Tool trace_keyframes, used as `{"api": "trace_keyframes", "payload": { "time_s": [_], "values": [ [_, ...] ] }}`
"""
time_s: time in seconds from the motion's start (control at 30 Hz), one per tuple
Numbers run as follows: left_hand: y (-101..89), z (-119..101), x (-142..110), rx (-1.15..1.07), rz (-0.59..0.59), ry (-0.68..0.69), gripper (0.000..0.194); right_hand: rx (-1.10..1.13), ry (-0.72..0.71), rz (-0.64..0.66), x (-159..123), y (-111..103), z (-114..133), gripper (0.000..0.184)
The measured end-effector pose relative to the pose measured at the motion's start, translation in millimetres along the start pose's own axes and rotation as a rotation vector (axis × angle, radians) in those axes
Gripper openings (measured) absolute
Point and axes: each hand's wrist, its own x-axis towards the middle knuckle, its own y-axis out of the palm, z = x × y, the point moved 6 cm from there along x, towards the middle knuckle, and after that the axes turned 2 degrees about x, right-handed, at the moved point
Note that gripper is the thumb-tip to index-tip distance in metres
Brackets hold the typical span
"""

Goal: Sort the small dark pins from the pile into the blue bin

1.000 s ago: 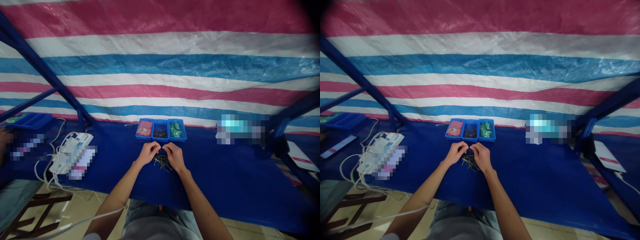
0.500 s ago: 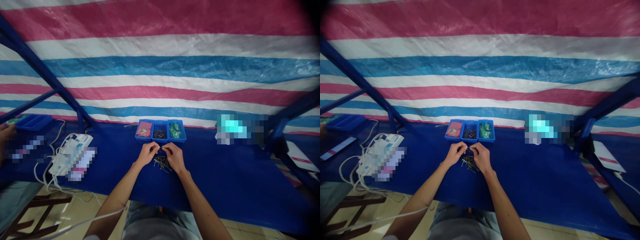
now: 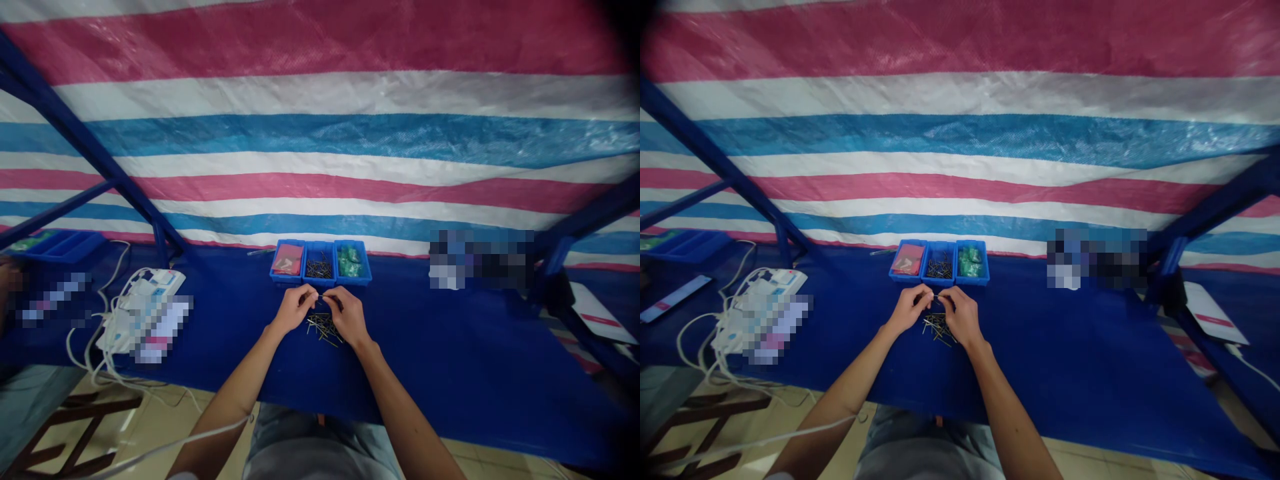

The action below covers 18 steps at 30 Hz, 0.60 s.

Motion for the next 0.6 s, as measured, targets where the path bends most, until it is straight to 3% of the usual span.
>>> {"api": "trace_keyframes", "payload": {
  "time_s": [0.6],
  "values": [
    [0.7,-1.3,-0.4,0.022,0.007,0.018,0.037,-0.134,-0.014,0.046,-2.0,2.1,-7.6,0.033]
  ]
}}
